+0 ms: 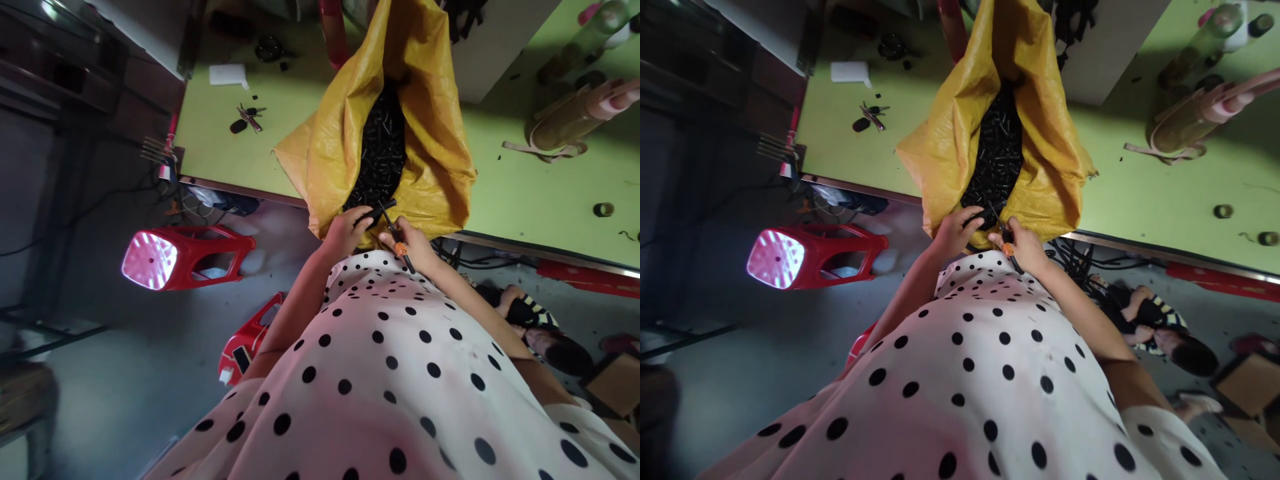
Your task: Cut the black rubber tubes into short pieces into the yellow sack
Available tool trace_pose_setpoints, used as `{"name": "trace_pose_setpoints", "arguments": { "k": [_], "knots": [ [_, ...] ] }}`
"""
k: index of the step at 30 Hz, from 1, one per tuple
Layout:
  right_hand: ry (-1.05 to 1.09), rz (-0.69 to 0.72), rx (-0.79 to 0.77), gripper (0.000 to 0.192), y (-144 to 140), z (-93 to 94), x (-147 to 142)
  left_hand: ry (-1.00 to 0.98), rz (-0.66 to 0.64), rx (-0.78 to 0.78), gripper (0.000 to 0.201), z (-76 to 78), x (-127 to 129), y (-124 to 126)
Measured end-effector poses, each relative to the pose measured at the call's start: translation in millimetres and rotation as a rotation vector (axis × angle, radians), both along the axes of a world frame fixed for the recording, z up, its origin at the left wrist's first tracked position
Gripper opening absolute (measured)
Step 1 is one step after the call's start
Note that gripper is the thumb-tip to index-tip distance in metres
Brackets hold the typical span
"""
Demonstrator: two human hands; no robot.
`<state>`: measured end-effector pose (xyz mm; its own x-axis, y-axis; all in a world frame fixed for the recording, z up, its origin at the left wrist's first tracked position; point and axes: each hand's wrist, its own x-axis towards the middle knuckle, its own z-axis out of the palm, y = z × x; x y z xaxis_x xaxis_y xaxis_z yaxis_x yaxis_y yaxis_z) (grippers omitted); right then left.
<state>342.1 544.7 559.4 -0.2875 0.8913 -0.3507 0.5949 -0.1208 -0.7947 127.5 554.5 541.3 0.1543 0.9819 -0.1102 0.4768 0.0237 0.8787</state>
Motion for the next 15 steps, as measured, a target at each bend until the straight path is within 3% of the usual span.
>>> {"name": "trace_pose_setpoints", "arguments": {
  "k": [5, 10, 15],
  "knots": [
    [-0.033, 0.008, 0.082, 0.061, 2, -3.9, -6, 0.000, 0.033, -0.017, 0.025, -1.9, -6, -1],
    [0.065, -0.110, 0.066, 0.064, 4, -8.8, -12, -0.018, 0.052, -0.025, 0.022, -2.8, -4, -6],
    [0.329, -0.251, 0.055, 0.061, 14, -7.6, -11, -0.105, -0.172, -0.064, 0.021, 1.9, 13, -15]
  ]
}}
